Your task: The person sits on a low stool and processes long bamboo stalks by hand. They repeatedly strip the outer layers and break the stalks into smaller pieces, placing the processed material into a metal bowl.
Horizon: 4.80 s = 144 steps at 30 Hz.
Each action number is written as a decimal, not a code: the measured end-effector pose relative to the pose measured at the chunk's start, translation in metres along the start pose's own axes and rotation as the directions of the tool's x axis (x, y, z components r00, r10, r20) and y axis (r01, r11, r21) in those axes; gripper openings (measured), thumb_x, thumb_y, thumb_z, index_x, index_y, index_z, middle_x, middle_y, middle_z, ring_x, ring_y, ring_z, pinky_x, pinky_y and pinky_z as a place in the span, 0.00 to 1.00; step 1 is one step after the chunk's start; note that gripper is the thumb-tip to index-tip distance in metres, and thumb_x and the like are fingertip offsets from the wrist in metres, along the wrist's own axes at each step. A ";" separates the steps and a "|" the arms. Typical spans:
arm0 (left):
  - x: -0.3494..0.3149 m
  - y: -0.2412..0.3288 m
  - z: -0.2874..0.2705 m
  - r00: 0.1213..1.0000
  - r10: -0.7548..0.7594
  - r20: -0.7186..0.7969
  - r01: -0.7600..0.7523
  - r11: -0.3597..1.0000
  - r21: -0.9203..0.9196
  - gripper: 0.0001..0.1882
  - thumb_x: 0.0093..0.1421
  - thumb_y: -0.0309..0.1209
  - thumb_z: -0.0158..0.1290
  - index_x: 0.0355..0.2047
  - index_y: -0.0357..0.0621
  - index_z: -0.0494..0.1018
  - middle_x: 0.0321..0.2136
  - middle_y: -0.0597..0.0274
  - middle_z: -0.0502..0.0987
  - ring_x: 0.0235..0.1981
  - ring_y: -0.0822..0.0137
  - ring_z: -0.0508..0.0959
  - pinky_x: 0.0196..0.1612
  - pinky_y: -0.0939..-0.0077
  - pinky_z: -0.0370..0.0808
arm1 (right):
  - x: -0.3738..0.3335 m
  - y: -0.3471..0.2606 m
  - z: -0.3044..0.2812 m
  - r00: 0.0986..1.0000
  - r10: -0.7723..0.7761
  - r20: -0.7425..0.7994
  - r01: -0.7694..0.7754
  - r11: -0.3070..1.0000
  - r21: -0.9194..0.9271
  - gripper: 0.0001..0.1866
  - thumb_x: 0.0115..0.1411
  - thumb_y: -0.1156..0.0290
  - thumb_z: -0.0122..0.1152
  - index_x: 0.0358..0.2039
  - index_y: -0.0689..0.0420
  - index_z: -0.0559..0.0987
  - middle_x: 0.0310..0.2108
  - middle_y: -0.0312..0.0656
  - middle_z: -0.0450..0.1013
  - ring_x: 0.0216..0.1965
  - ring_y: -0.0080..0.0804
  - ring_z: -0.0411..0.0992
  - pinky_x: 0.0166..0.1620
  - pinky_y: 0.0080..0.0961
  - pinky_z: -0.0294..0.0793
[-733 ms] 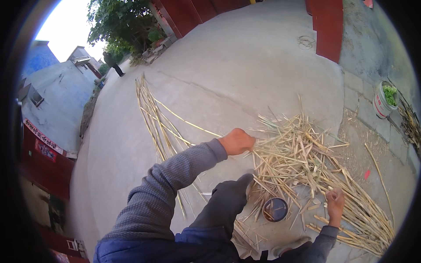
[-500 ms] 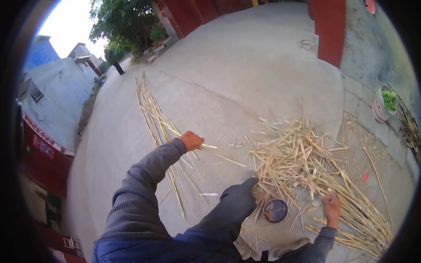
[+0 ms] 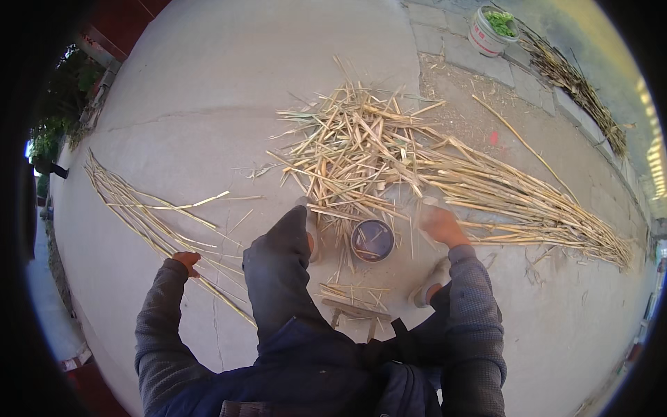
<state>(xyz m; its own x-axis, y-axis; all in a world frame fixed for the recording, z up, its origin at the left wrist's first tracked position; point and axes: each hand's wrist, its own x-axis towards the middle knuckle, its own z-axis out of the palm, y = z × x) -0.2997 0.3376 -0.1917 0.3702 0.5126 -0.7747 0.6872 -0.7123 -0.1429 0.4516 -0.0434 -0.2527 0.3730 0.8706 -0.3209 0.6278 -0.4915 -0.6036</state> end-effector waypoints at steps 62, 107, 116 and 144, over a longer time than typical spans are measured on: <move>0.049 0.499 -0.325 0.520 0.707 -0.480 -0.755 0.643 0.129 0.04 0.61 0.27 0.62 0.37 0.46 0.81 0.35 0.58 0.83 0.35 0.55 0.80 0.39 0.59 0.75 | -0.020 0.342 0.130 0.062 0.958 -0.278 -0.392 0.280 0.876 0.21 0.56 0.65 0.68 0.45 0.66 0.79 0.37 0.59 0.81 0.39 0.54 0.80 0.44 0.43 0.78; 0.076 0.465 -0.287 0.379 0.677 -0.631 -0.789 0.593 0.162 0.19 0.50 0.40 0.70 0.34 0.42 0.76 0.26 0.49 0.80 0.33 0.43 0.81 0.37 0.49 0.75 | -0.131 0.140 -0.170 0.417 0.881 -0.225 0.036 0.231 0.972 0.24 0.72 0.50 0.51 0.46 0.62 0.73 0.29 0.43 0.76 0.21 0.30 0.73 0.21 0.33 0.72; -0.030 0.503 -0.360 -0.293 0.322 -0.900 -0.707 0.561 0.430 0.15 0.58 0.28 0.67 0.44 0.42 0.78 0.41 0.59 0.83 0.40 0.59 0.81 0.43 0.61 0.72 | -0.077 -0.046 -0.163 0.790 0.567 -0.233 0.246 0.054 0.968 0.25 0.76 0.45 0.50 0.36 0.55 0.78 0.28 0.37 0.77 0.27 0.24 0.73 0.32 0.24 0.74; 0.031 0.522 -0.387 -0.057 0.534 -0.844 -0.544 0.692 0.475 0.18 0.54 0.45 0.68 0.30 0.45 0.77 0.28 0.61 0.79 0.32 0.58 0.79 0.41 0.62 0.70 | -0.018 -0.108 -0.101 0.885 0.458 -0.078 0.066 0.042 0.997 0.17 0.72 0.55 0.62 0.39 0.58 0.79 0.34 0.44 0.82 0.31 0.27 0.80 0.34 0.23 0.79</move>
<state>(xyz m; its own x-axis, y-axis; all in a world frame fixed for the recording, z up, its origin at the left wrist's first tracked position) 0.3127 0.1677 -0.0519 0.8731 -0.0049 0.4874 -0.0225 -0.9993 0.0302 0.4460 -0.0085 -0.1082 0.6709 0.5439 -0.5040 -0.6302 0.0600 -0.7741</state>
